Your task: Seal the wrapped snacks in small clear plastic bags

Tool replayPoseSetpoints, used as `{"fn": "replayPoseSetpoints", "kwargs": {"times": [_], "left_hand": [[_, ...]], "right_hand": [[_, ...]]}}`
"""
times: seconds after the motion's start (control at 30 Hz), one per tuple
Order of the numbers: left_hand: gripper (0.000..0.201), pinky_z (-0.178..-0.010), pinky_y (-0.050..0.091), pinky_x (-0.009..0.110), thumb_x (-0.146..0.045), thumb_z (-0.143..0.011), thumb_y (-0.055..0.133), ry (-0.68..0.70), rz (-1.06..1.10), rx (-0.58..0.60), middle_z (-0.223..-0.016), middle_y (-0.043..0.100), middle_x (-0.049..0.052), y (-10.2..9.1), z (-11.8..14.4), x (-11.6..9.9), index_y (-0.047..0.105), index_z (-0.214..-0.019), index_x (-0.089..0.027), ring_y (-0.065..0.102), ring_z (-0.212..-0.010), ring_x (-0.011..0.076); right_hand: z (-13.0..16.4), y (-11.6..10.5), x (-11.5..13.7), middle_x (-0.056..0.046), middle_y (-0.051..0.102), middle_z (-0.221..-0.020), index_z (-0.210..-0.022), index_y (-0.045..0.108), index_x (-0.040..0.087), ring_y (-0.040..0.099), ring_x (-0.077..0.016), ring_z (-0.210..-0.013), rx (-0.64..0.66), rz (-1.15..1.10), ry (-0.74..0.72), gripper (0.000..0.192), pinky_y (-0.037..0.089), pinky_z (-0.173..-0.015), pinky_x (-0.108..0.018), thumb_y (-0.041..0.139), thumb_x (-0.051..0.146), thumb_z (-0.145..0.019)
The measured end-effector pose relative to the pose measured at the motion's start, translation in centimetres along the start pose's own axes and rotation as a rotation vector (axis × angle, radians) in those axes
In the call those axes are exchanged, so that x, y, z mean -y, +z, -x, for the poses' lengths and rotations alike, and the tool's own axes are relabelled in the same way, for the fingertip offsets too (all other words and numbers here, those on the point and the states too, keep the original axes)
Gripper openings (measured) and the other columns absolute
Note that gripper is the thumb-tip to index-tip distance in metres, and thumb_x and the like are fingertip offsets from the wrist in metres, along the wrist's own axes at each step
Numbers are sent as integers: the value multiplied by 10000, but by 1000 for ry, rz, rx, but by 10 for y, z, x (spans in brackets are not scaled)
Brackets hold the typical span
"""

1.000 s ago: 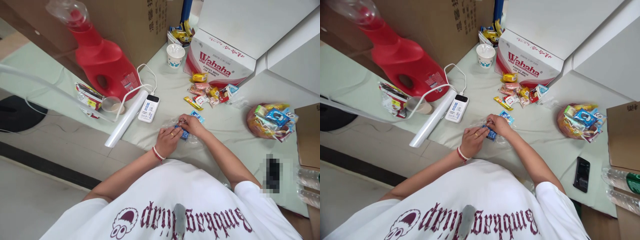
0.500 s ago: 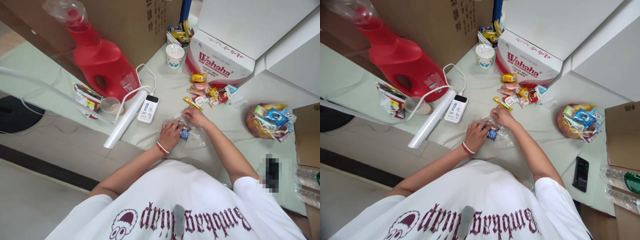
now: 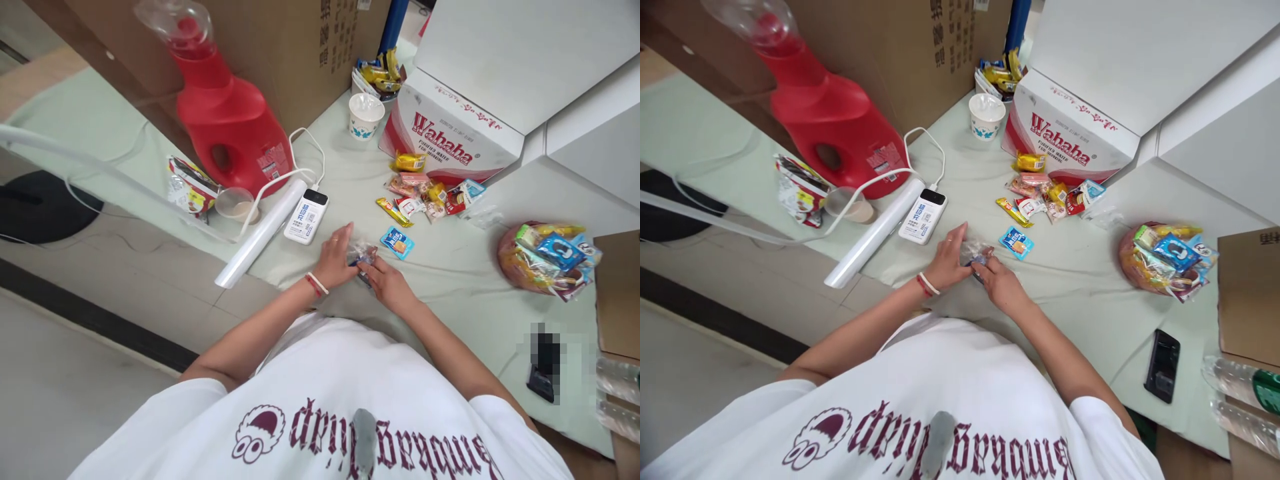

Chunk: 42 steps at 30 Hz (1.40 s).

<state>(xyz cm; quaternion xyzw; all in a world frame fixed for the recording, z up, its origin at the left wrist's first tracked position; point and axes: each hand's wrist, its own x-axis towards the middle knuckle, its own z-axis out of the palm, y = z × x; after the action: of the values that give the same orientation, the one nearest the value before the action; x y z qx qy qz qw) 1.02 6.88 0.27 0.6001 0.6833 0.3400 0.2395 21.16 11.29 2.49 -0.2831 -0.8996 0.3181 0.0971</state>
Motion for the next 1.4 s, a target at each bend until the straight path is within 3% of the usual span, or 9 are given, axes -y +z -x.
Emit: {"fn": "replayPoseSetpoints", "kwargs": {"times": [0.13, 0.2, 0.3, 0.47, 0.6, 0.77, 1.03, 1.27, 1.4], "left_hand": [[1010, -1067, 446, 433, -219, -743, 645, 121, 208, 238, -1453, 628, 132, -22, -21, 10, 232, -1665, -215, 654, -1149, 250], [817, -1006, 472, 392, -202, -746, 637, 102, 195, 281, -1172, 749, 63, -32, -33, 10, 494, -1550, -231, 659, -1033, 229], [330, -948, 486, 363, -195, -748, 643, 152, 186, 326, -840, 696, 36, -44, -43, 10, 806, -1032, -234, 621, -949, 229], [92, -993, 491, 397, -192, -733, 606, 185, 292, 303, -835, 618, 53, -64, -32, 21, 641, -652, -219, 601, -973, 232], [152, -868, 545, 342, -336, -778, 678, 82, 446, 320, -1153, 624, 104, -69, -10, 27, 596, -773, -209, 600, -1131, 242], [707, -627, 460, 267, -414, -707, 808, -95, 369, 261, -1097, 650, 50, -51, 4, 23, 547, -1328, -200, 545, -702, 123], [66, -674, 392, 307, -240, -783, 645, -278, 78, 53, -700, 617, 3, -29, -20, 11, 596, -746, -216, 570, -696, 194], [57, -693, 418, 319, -227, -888, 556, -297, 74, -14, -609, 555, -12, -26, -32, 13, 598, -853, -241, 606, -674, 223], [85, -608, 439, 292, -227, -876, 555, -353, 321, 6, -526, 501, -62, -31, -36, 15, 618, -932, -229, 555, -518, 176]], "right_hand": [[-3, -11, -2, -129, 677, -1201, -1263, 741, 228, 654, -244, -1188, 32, -133, -64, 368, 551, -986, -371, 435, 266, -1061], [-4, -16, -2, -125, 682, -1184, -1243, 747, 228, 662, -240, -1160, 41, -144, -73, 355, 549, -974, -367, 449, 259, -1054], [-5, -19, -2, -122, 679, -1159, -1201, 746, 223, 666, -231, -1084, 42, -137, -65, 324, 546, -933, -354, 464, 247, -1043], [-2, -17, -4, -58, 651, -977, -1398, 596, 239, 619, -196, -847, 15, -146, 42, 418, 530, -818, -323, 549, 210, -984], [-2, -15, -6, -86, 639, -1081, -1515, 525, 263, 615, -205, -909, 19, -134, 16, 531, 533, -866, -346, 527, 188, -989], [-4, -15, -6, -96, 614, -1090, -1426, 639, 253, 619, -203, -933, 74, -74, -15, 472, 542, -881, -345, 489, 142, -992], [1, -11, -5, -126, 650, -1243, -1577, 476, 284, 652, -249, -1089, -14, -103, 30, 604, 549, -973, -407, 522, 166, -986], [-1, -10, -6, -106, 651, -1231, -1465, 616, 299, 646, -245, -1170, 23, -72, -5, 521, 547, -996, -388, 492, 137, -986], [0, -5, -5, -115, 653, -1161, -1377, 693, 271, 661, -238, -1093, 10, -60, -6, 460, 558, -937, -362, 491, 130, -989]]}}
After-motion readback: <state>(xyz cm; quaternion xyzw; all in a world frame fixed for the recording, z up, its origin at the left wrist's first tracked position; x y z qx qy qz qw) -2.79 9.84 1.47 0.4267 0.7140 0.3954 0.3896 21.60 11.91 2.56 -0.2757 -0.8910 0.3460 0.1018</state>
